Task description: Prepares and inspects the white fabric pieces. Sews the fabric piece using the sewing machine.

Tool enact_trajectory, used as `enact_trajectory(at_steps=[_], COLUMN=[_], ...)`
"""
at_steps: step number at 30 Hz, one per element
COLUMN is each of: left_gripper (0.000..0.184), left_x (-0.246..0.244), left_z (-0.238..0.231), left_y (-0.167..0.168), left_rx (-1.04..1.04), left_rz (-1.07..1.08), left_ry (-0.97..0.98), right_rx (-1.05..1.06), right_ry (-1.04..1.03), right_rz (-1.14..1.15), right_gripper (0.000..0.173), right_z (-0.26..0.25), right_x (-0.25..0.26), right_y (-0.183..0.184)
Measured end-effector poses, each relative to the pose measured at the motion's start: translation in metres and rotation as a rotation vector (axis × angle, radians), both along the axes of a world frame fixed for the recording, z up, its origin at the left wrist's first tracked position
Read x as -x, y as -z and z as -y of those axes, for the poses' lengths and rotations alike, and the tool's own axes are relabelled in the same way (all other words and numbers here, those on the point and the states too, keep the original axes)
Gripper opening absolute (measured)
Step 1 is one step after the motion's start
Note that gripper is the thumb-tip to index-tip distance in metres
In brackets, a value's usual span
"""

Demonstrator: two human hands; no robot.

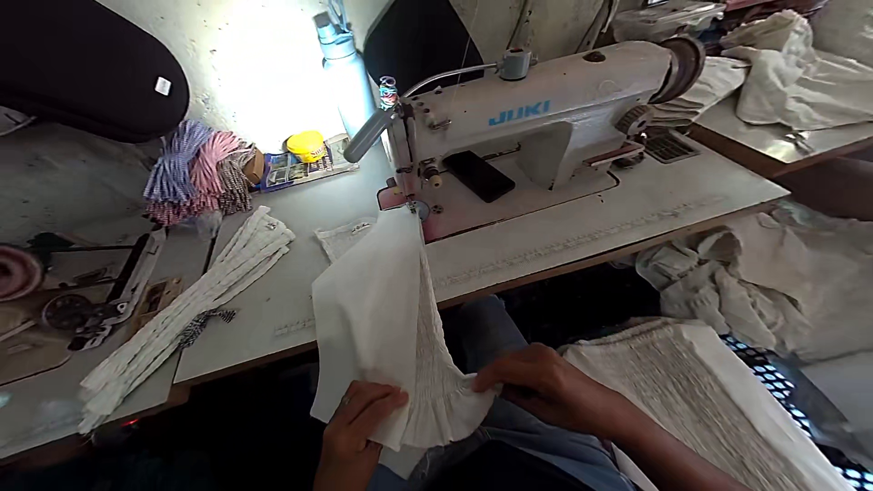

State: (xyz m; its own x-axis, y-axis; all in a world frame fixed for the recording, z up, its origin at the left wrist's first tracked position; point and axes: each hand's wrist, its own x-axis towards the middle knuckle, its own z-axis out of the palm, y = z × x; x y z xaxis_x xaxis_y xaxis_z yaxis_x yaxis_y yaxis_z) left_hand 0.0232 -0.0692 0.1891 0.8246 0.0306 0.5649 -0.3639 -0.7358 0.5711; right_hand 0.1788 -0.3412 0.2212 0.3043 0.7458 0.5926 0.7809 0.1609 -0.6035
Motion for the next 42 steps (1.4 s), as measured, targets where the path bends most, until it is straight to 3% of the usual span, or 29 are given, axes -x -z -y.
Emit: enact_trajectory(at_steps=[5, 8, 13, 20, 24, 33, 42], left_gripper=[0.017, 0.018, 0.018, 0.015, 0.015, 0.014, 0.012], left_x=[0.003, 0.004, 0.013, 0.008, -0.004, -0.023, -0.023], left_z=[-0.002, -0.005, -0.025, -0.029, -0.024, 0.021, 0.029], left_y=[-0.004, -0.01, -0.023, -0.058, -0.073, -0.101, -0.106], left_rx=[0.028, 0.067, 0.321, 0.485, 0.539, 0.239, 0.04], left_rz=[-0.022, -0.052, -0.102, 0.054, 0.133, 0.351, 0.435], left_ry=[0.012, 0.036, 0.084, -0.002, -0.074, -0.135, -0.229], right_rx=[-0.137, -0.208, -0.206, -0.146, -0.171, -0.399, -0.392], right_ry=[0.045, 0.034, -0.12, -0.176, -0.155, -0.014, 0.094], right_rz=[0.065, 0.039, 0.036, 0.298, 0.334, 0.242, 0.2], right_gripper=[0.005, 0.013, 0.01, 0.014, 0.017, 0.005, 0.008], right_z=[-0.019, -0.032, -0.044, -0.066, -0.083, -0.109, -0.104], right_x=[-0.008, -0.011, -0.01, 0.007, 0.005, 0.007, 0.011], right_y=[-0.018, -0.029, -0.044, -0.067, -0.077, -0.094, -0.098])
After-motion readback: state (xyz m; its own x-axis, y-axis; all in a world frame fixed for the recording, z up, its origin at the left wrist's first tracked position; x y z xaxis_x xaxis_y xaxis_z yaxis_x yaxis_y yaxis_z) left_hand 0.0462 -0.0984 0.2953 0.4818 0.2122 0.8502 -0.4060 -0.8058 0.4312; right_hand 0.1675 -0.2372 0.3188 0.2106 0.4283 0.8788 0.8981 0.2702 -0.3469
